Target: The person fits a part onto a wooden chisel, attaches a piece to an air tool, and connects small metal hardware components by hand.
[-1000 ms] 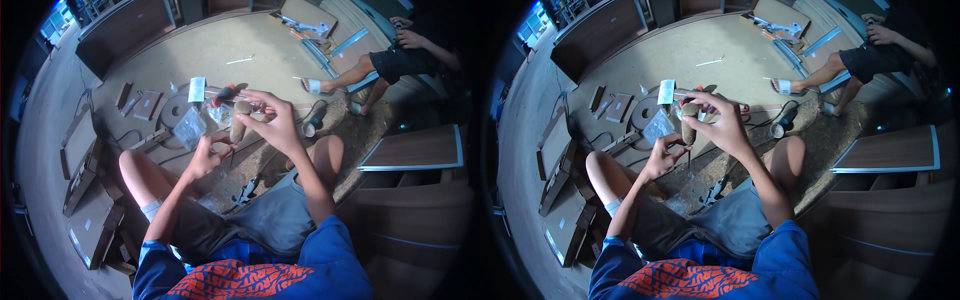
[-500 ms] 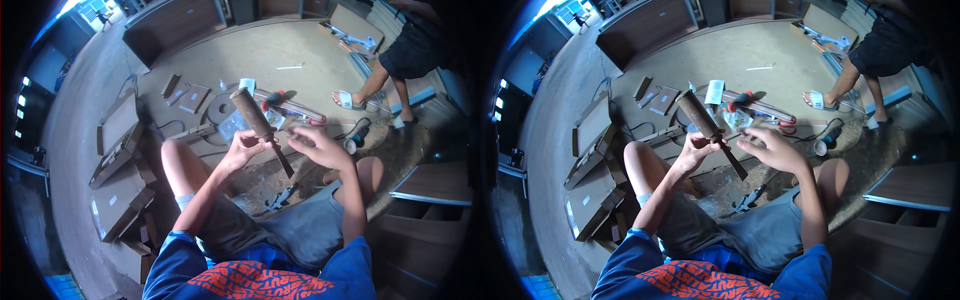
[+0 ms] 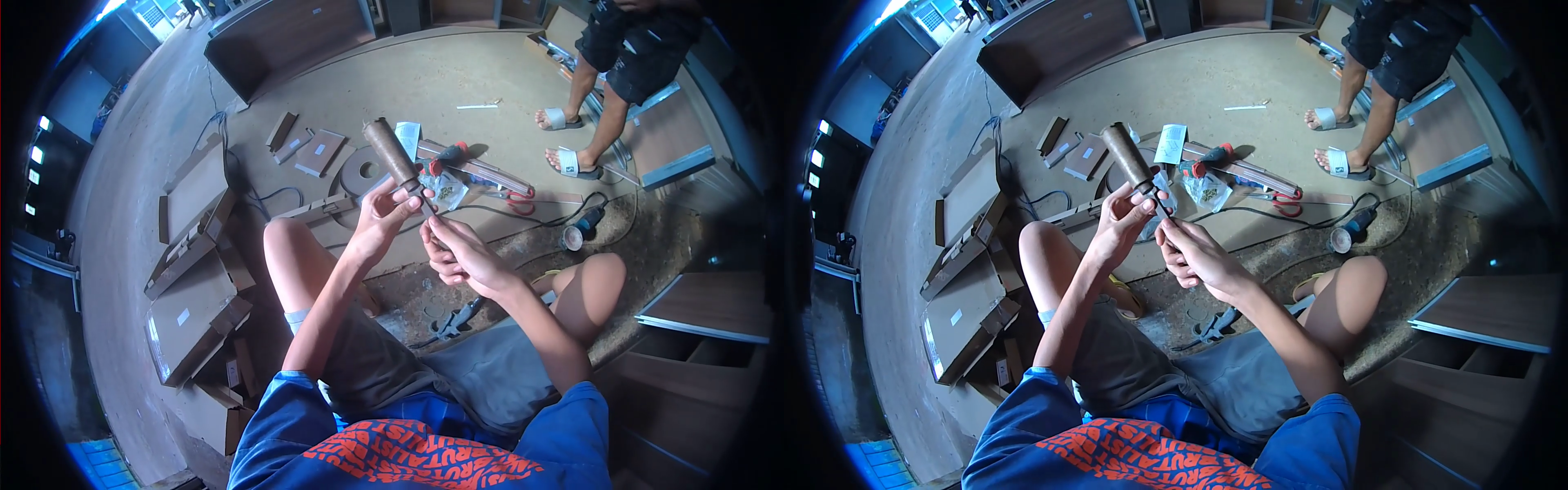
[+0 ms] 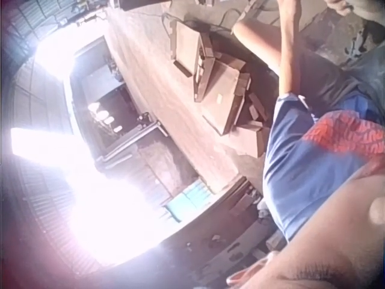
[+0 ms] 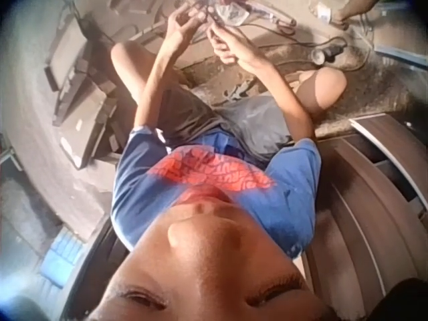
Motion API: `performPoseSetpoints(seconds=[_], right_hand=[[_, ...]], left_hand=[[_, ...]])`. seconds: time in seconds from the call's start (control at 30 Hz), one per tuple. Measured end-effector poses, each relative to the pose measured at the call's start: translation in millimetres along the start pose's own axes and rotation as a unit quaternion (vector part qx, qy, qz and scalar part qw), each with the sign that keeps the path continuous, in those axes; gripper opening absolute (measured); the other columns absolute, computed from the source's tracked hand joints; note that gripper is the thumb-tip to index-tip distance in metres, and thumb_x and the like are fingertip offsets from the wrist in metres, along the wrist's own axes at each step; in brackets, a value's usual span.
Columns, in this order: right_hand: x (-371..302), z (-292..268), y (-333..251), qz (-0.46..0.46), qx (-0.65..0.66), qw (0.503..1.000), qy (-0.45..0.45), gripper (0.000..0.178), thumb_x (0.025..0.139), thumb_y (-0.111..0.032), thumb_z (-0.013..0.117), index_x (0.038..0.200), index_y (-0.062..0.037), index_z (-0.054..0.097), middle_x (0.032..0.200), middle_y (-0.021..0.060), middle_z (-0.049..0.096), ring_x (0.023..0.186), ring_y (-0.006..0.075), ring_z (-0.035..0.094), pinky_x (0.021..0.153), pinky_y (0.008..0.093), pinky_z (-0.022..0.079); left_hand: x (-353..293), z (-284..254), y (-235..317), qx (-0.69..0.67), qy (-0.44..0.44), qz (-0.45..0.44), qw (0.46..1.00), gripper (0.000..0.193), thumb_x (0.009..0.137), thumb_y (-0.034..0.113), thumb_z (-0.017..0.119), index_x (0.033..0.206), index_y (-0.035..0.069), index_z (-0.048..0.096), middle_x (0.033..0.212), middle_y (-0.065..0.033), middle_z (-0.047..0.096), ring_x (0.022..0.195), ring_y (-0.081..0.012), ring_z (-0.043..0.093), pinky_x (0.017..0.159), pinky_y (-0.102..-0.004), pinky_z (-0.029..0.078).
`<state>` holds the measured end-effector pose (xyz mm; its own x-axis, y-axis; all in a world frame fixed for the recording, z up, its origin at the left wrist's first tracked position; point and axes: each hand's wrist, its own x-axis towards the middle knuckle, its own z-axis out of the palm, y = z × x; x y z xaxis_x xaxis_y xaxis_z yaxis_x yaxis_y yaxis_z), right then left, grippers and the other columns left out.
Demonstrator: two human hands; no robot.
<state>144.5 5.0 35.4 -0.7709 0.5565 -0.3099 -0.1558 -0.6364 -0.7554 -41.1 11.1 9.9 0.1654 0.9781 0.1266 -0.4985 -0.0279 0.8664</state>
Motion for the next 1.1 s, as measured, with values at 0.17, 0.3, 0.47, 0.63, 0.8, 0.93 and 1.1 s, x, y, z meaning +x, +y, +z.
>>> performPoseSetpoints(seconds=[0.17,0.3,0.47,0.63,0.8,0.93,1.1], right_hand=[[4.0,0.6,10.9,-0.045,0.061,0.997,0.026,0.03,0.103,-0.037,0.038,0.09,-0.0109,0.046,0.06,-0.0078,0.027,0.043,0.0022,0.021,0.039,0.0197,0.018],[7.7,7.0,21.6,-0.117,0.013,0.988,0.103,0.03,0.103,-0.036,0.039,0.089,-0.0104,0.045,0.06,-0.0076,0.027,0.044,0.0025,0.018,0.041,0.0199,0.017],[9.0,13.7,24.6,-0.197,-0.055,0.969,0.137,0.033,0.102,-0.039,0.038,0.087,-0.0103,0.043,0.06,-0.0071,0.028,0.047,0.0023,0.02,0.042,0.0194,0.017],[3.9,18.3,20.2,-0.228,-0.088,0.962,0.117,0.03,0.104,-0.034,0.037,0.09,-0.0084,0.046,0.065,-0.0065,0.033,0.051,0.0026,0.028,0.046,0.0198,0.023],[4.3,15.3,21.2,-0.227,-0.114,0.96,0.121,0.033,0.103,-0.036,0.036,0.088,-0.0082,0.046,0.064,-0.0058,0.033,0.052,0.0035,0.028,0.046,0.0206,0.023],[9.7,13.5,28.2,-0.225,-0.112,0.959,0.135,0.036,0.102,-0.041,0.037,0.087,-0.0091,0.043,0.062,-0.0058,0.031,0.049,0.0025,0.026,0.043,0.0197,0.021],[12.7,16.2,32.2,-0.184,-0.093,0.969,0.137,0.033,0.103,-0.037,0.037,0.085,-0.0098,0.044,0.064,-0.005,0.034,0.054,0.0038,0.031,0.047,0.0198,0.025]], left_hand=[[-0.5,4.0,-6.4,0.046,0.036,-0.056,0.997,0.042,0.093,0.014,0.061,0.131,0.0,0.048,0.108,-0.0069,0.066,0.095,-0.0101,0.059,0.089,-0.0294,0.047],[0.3,5.5,-11.6,0.033,0.028,-0.1,0.994,0.039,0.098,0.026,0.05,0.126,-0.001,0.051,0.109,-0.0099,0.065,0.099,-0.0153,0.06,0.095,-0.0345,0.045],[-3.0,19.5,-8.1,-0.024,-0.006,-0.124,0.992,0.047,0.1,0.035,0.042,0.124,-0.004,0.051,0.115,-0.0152,0.063,0.109,-0.0222,0.058,0.101,-0.0377,0.04],[-1.3,9.2,-10.1,-0.036,-0.058,-0.086,0.994,0.046,0.098,0.035,0.046,0.124,-0.003,0.051,0.123,-0.0157,0.059,0.118,-0.023,0.054,0.105,-0.0383,0.037],[-4.7,10.6,-4.5,-0.033,-0.051,-0.051,0.997,0.043,0.097,0.032,0.051,0.124,-0.002,0.052,0.122,-0.0149,0.06,0.116,-0.0218,0.055,0.106,-0.0381,0.036],[-7.4,22.3,0.4,-0.032,-0.063,-0.027,0.997,0.039,0.099,0.027,0.05,0.123,-0.003,0.053,0.115,-0.0155,0.063,0.112,-0.0201,0.057,0.102,-0.0364,0.04],[-6.8,15.8,-7.9,0.06,0.025,-0.003,0.998,0.027,0.098,0.02,0.054,0.11,-0.004,0.06,0.099,-0.0125,0.068,0.092,-0.0141,0.063,0.084,-0.029,0.051]])
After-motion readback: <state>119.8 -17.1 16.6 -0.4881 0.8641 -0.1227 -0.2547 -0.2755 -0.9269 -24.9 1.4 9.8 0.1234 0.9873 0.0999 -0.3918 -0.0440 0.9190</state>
